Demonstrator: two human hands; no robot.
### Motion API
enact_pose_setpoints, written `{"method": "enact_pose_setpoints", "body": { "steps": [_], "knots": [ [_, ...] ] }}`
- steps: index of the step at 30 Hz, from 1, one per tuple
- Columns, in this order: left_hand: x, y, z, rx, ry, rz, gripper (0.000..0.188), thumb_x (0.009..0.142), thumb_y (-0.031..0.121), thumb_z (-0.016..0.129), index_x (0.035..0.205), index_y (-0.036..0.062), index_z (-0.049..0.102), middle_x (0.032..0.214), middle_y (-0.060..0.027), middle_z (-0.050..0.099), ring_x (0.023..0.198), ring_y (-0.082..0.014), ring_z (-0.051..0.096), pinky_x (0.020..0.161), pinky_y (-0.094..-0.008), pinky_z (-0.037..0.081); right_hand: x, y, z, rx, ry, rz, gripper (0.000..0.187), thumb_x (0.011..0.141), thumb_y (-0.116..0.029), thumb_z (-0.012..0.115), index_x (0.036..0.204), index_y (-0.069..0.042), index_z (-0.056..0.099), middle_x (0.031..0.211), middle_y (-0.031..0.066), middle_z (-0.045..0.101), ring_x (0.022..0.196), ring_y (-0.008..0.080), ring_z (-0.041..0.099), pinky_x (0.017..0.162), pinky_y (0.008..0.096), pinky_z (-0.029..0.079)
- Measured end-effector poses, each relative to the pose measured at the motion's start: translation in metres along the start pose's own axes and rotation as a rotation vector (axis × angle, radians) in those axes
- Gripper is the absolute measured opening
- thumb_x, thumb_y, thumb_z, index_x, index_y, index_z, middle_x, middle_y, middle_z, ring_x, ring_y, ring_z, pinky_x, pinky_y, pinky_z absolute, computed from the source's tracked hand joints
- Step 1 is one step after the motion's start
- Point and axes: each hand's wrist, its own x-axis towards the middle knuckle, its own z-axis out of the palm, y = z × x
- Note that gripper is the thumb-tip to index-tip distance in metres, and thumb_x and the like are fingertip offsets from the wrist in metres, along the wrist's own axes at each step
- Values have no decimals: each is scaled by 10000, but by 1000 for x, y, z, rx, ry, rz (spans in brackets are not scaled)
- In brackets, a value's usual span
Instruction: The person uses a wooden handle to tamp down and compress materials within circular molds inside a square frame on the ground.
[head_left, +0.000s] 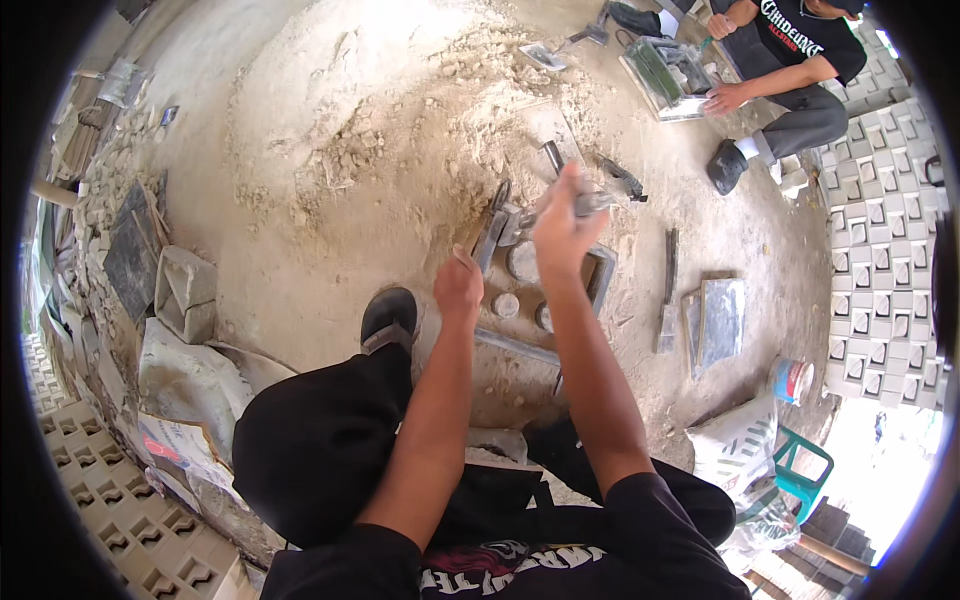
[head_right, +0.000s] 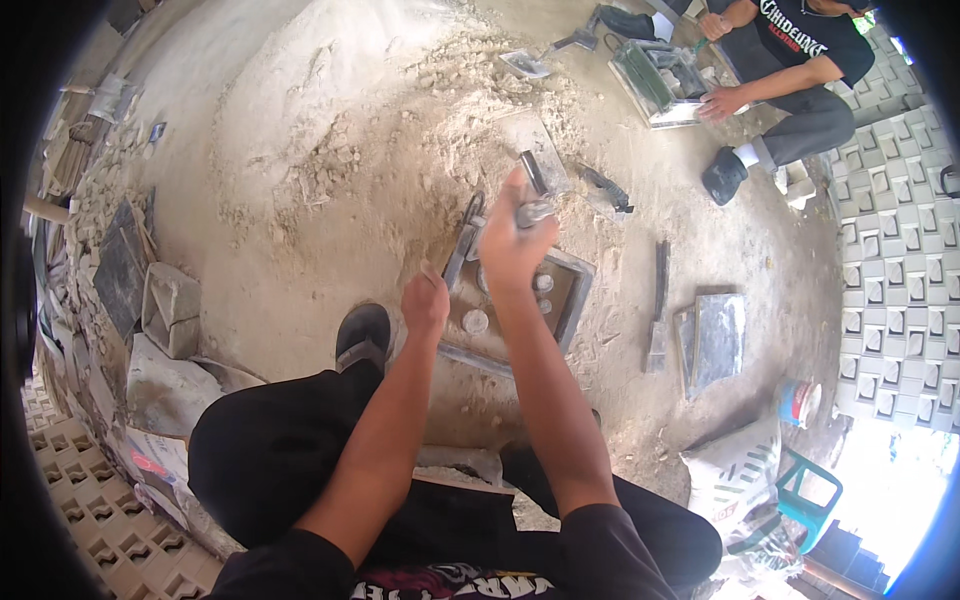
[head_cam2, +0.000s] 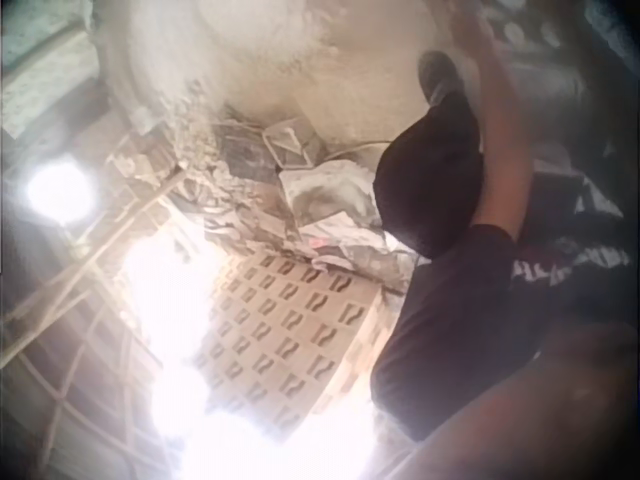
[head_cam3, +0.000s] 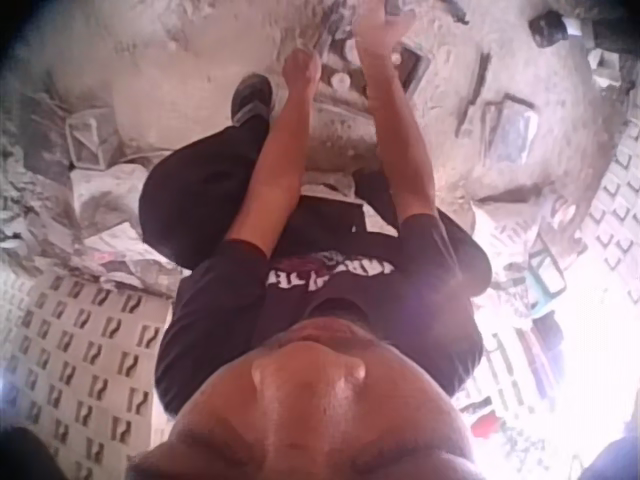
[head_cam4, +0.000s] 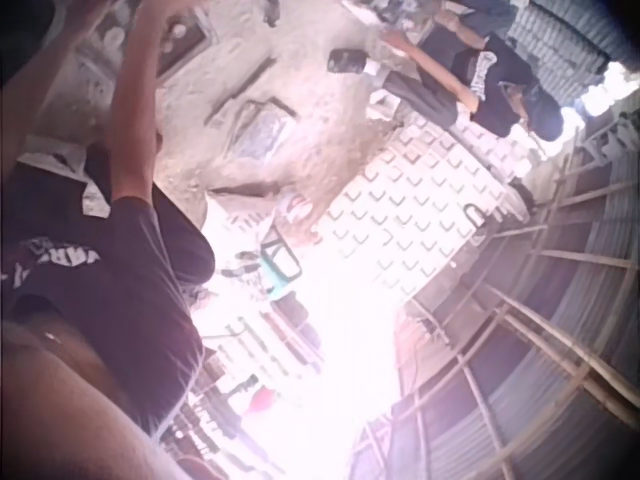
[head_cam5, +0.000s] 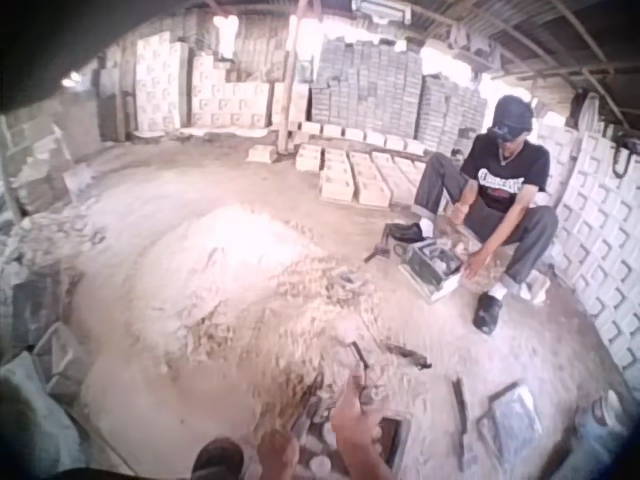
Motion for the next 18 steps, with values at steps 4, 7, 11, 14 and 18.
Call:
{"method": "enact_pose_setpoints", "body": {
  "steps": [4,7,11,14,18],
  "knots": [
    [2,7,-3,35,-44,-1,627,993,375,246,831,-47,681,859,-286,650,849,-476,617,809,-525,485,18,9,5,-18,-31,73,403,969,-230,547,617,-37,519,524,-45,440,473,42,361,407,275,250],
    [1,9,-7,36,-30,-6,620,992,370,250,832,-46,681,858,-285,650,847,-472,619,806,-522,487,9,-17,-5,-9,185,118,428,970,-268,544,614,-31,514,517,-38,435,477,43,355,414,274,247],
    [-2,12,-3,6,-42,20,607,990,362,260,831,-43,684,854,-286,649,836,-466,623,797,-521,489,14,10,-22,-210,80,97,451,976,-294,528,615,-25,511,508,-40,408,470,41,331,425,263,236],
    [0,6,-11,32,-16,-12,605,990,361,265,820,-42,683,848,-285,648,829,-466,622,790,-524,488,-1,-22,-4,-41,149,159,456,979,-237,534,566,-59,456,509,-56,334,512,28,292,445,259,232],
    [-3,15,-10,11,-71,-11,671,991,403,234,861,-89,671,893,-313,641,909,-479,608,862,-529,459,-6,5,-14,-147,9,70,466,970,-193,553,555,-57,390,524,-71,307,539,29,256,450,276,204]
  ]
}}
